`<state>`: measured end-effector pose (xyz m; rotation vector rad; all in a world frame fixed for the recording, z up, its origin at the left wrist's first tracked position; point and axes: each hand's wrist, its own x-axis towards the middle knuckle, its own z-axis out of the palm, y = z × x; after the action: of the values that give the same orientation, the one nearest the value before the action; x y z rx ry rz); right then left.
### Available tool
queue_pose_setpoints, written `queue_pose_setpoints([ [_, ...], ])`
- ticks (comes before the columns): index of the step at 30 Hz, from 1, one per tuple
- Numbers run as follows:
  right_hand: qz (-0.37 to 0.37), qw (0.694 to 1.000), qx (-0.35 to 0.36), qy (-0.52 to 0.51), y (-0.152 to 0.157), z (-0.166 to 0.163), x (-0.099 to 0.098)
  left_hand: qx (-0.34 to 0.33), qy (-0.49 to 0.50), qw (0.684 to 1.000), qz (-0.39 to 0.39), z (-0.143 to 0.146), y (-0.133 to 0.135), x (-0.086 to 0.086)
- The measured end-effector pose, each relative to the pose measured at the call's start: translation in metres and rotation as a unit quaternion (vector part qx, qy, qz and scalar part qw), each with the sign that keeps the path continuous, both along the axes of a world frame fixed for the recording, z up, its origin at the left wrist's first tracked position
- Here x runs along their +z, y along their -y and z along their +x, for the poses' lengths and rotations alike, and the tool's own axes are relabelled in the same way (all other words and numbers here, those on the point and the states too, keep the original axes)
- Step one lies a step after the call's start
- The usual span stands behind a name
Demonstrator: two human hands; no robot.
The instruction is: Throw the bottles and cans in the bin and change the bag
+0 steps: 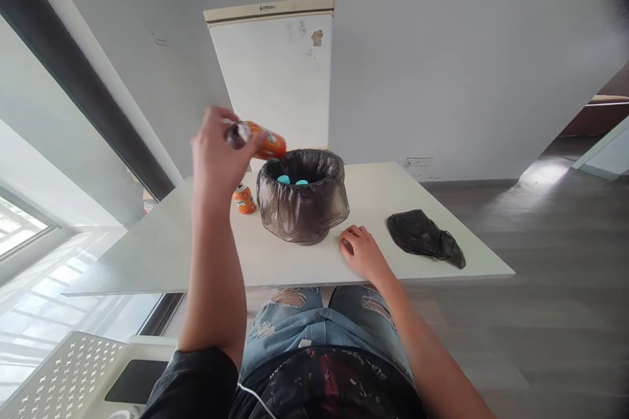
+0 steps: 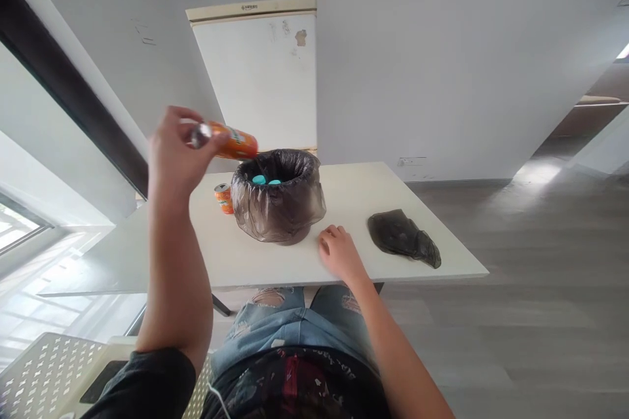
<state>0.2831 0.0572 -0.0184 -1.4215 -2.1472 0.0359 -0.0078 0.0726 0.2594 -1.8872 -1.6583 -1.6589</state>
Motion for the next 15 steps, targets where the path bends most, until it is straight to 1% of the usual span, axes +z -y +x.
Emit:
queue_pose_setpoints([
  [1, 0.0, 1.0, 0.0, 0.001, 0.0, 0.0, 0.0, -0.026, -0.016, 0.999, -0.038, 0.008, -0.006, 0.001],
  [3, -0.001, 1.0, -0.002, 0.003, 0.001, 0.0, 0.001, -0.069, -0.047, 0.992, -0.096, 0.024, -0.022, -0.002],
  [6, 0.0, 1.0, -0.004, 0.005, 0.001, 0.0, 0.001, -0.118, -0.1, 0.974, -0.165, 0.043, -0.046, -0.017],
  [8, 0.001, 1.0, -0.002, 0.002, 0.001, 0.0, 0.001, -0.145, -0.14, 0.956, -0.212, 0.05, -0.057, -0.027],
  [9, 0.0, 1.0, 0.0, 0.0, 0.001, 0.0, 0.0, -0.149, -0.147, 0.952, -0.222, 0.05, -0.059, -0.03],
  [10, -0.002, 1.0, 0.0, -0.003, 0.0, 0.001, -0.001, -0.146, -0.141, 0.955, -0.216, 0.048, -0.061, -0.032],
  [12, -0.004, 1.0, 0.001, -0.007, 0.0, 0.001, -0.002, -0.105, -0.096, 0.976, -0.163, 0.036, -0.063, -0.032],
  [14, -0.004, 1.0, 0.0, -0.006, -0.001, 0.001, -0.003, -0.032, -0.047, 0.994, -0.095, 0.013, -0.067, -0.031],
  [15, -0.002, 1.0, 0.0, -0.005, -0.001, 0.001, -0.003, 0.006, -0.038, 0.996, -0.079, -0.003, -0.07, -0.033],
])
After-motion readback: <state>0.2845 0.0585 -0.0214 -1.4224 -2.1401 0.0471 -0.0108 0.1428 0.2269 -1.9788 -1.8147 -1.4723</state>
